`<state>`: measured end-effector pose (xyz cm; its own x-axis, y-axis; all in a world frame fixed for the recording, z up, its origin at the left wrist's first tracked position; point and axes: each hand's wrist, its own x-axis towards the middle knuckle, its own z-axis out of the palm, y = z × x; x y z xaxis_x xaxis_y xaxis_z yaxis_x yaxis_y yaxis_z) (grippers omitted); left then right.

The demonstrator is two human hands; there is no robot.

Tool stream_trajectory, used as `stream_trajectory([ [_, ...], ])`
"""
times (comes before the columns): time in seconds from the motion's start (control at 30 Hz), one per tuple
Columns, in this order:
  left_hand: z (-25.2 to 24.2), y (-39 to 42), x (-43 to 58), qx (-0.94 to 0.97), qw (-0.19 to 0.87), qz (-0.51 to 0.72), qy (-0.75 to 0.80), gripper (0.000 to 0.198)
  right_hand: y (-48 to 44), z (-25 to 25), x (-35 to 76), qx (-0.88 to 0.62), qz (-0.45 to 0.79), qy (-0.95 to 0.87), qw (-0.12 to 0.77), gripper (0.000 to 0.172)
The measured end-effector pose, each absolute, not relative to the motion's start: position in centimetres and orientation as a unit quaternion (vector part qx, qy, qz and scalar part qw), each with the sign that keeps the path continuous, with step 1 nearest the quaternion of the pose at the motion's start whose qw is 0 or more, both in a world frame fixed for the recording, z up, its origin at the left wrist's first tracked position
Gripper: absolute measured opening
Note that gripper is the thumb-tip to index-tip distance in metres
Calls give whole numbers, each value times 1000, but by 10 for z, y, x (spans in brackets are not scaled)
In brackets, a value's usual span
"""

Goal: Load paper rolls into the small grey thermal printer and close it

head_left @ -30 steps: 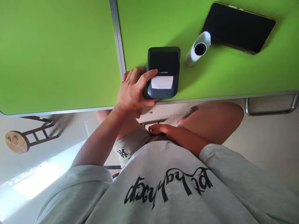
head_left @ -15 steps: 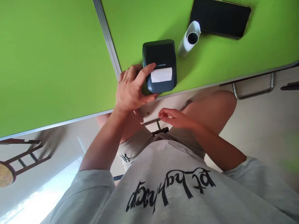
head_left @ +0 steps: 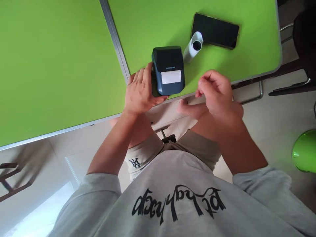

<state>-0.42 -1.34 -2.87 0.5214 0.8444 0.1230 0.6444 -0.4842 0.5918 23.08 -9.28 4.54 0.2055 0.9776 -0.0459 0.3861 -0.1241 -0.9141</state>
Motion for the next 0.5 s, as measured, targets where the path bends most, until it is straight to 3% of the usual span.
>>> stream_trajectory([
  [0.2,-23,-25,-8,846,177,196,464,115,-22,25,226,-580,385,-574,431,63],
  [0.5,-13,-40,-14,857,142,205,452,103,-29,11,227,-552,419,-603,395,53],
])
